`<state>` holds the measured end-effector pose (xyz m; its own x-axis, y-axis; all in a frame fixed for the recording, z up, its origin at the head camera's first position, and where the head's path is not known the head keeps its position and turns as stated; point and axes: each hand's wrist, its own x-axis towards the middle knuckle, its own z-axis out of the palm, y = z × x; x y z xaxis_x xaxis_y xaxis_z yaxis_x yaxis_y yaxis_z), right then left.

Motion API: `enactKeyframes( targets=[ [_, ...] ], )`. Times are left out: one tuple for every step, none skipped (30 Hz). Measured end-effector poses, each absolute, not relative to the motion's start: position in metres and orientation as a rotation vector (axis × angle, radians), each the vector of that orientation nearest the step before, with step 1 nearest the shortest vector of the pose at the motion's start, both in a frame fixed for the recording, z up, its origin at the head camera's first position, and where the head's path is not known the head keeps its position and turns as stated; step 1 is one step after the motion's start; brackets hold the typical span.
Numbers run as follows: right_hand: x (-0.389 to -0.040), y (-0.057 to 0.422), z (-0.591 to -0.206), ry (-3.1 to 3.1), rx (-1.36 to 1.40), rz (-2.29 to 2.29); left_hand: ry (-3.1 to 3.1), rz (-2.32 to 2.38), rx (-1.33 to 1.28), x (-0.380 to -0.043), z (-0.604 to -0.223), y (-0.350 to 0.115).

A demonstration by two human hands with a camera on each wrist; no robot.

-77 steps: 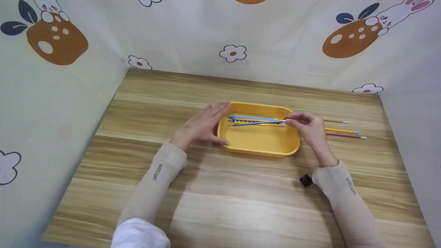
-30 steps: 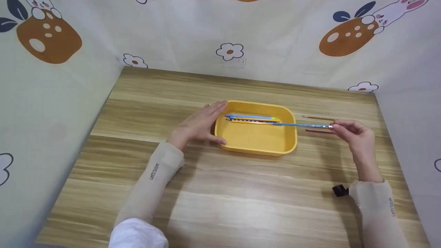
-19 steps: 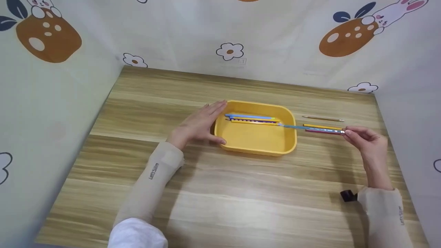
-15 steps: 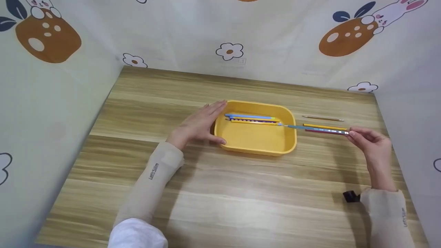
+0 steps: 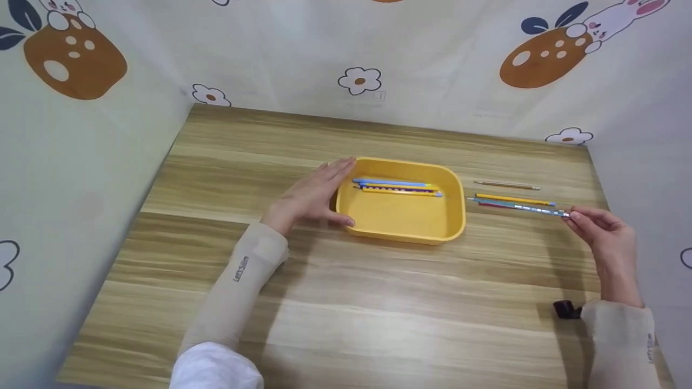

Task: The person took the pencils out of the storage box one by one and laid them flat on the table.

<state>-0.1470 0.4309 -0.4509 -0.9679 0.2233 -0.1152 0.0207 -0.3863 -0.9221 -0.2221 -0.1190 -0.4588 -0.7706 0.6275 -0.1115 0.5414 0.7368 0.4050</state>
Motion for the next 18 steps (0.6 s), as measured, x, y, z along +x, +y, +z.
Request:
enactKeyframes(
  targets=[
    [-0.147, 0.434, -0.452, -1.666, -0.339, 2.503, 2.699, 0.518, 0.925, -0.222, -0.459, -0.119],
    [-0.147, 0.436, -0.453, -1.667, -0.341, 2.513, 2.701, 0.519, 0.929, -0.222, -0.459, -0.119],
    [-0.147, 0.439, -0.454, -1.671, -0.341, 2.521, 2.703, 0.518, 0.935, -0.222, -0.459, -0.119],
    [-0.148, 0.441, -0.456, -1.666, -0.336, 2.540, 2.707, 0.515, 0.939, -0.222, -0.459, -0.119],
    [-0.149, 0.444, -0.457, -1.663, -0.333, 2.558, 2.710, 0.513, 0.942, -0.222, -0.460, -0.119],
    [-0.149, 0.446, -0.458, -1.675, -0.332, 2.564, 2.714, 0.513, 0.946, -0.222, -0.460, -0.120],
    [-0.150, 0.448, -0.459, -1.683, -0.335, 2.574, 2.716, 0.512, 0.948, -0.222, -0.460, -0.120],
    [-0.150, 0.449, -0.460, -1.704, -0.343, 2.574, 2.717, 0.510, 0.949, -0.222, -0.460, -0.120],
    [-0.150, 0.451, -0.462, -1.729, -0.348, 2.568, 2.719, 0.508, 0.950, -0.222, -0.460, -0.120],
    [-0.151, 0.453, -0.463, -1.758, -0.359, 2.560, 2.717, 0.509, 0.948, -0.221, -0.460, -0.120],
    [-0.152, 0.454, -0.463, -1.792, -0.374, 2.548, 2.716, 0.508, 0.946, -0.222, -0.460, -0.120],
    [-0.152, 0.455, -0.464, -1.819, -0.382, 2.539, 2.716, 0.509, 0.945, -0.222, -0.460, -0.120],
    [-0.153, 0.456, -0.465, -1.841, -0.390, 2.531, 2.715, 0.507, 0.945, -0.222, -0.461, -0.120],
    [-0.153, 0.458, -0.465, -1.872, -0.397, 2.515, 2.715, 0.507, 0.944, -0.222, -0.460, -0.119],
    [-0.154, 0.459, -0.466, -1.899, -0.402, 2.502, 2.714, 0.506, 0.944, -0.222, -0.460, -0.119],
    [-0.154, 0.460, -0.466, -1.928, -0.408, 2.490, 2.713, 0.508, 0.941, -0.222, -0.460, -0.119],
    [-0.155, 0.461, -0.466, -1.960, -0.408, 2.475, 2.713, 0.506, 0.939, -0.222, -0.460, -0.119],
    [-0.156, 0.462, -0.467, -1.990, -0.403, 2.460, 2.712, 0.507, 0.939, -0.222, -0.460, -0.118]
  ],
)
